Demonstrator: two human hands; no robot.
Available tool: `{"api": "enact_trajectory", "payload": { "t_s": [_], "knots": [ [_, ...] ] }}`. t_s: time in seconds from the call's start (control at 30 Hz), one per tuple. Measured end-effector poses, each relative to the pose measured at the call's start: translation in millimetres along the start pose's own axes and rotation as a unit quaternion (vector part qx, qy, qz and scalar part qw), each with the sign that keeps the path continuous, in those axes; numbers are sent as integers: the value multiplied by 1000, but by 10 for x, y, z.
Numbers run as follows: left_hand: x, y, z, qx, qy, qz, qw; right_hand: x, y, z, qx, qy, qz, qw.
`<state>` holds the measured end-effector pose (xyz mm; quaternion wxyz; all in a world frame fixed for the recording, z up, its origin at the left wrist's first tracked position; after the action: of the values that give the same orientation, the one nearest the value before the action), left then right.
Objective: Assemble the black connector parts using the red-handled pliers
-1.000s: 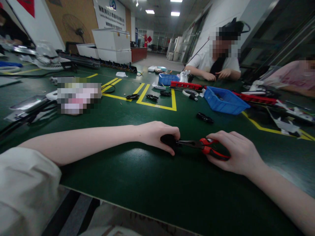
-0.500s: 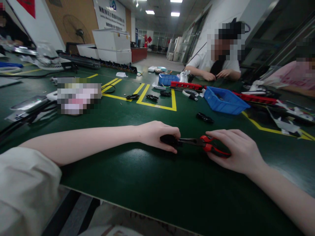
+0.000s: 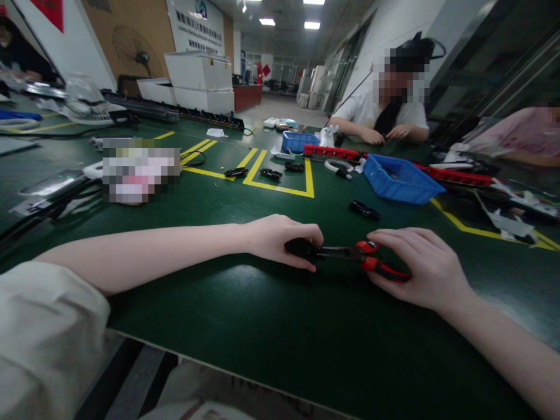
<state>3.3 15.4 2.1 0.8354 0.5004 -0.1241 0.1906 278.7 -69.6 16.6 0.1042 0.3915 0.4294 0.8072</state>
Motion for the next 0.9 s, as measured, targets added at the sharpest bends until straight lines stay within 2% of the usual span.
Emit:
{"api": "enact_trajectory", "payload": {
  "t_s": [0.2, 0.4, 0.73, 0.9],
  "knots": [
    [-7, 5, 2, -13, 6, 5, 1000, 0, 9, -4, 3, -7, 14, 1000],
    [-7, 8, 12, -11, -2, 12, 1000, -10, 6, -4, 22, -31, -1, 999],
    [-15, -4, 5, 9, -15, 21, 1000, -24, -8, -7, 24, -16, -7, 1000],
    [-22, -5, 12, 17, -38, 47, 998, -47, -41, -3, 8, -9, -24, 1000]
  ]
}}
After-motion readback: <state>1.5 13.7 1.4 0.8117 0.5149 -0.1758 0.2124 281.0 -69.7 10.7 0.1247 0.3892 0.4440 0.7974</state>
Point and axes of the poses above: each hand's wrist, its own x-axis towards the middle knuckle, its own y-axis out of the back of the hand, z = x × y, the point moved 2 cm from there along x, towards the middle knuckle, and after that the axes turned 1 degree about -y, right-handed, at the moved point
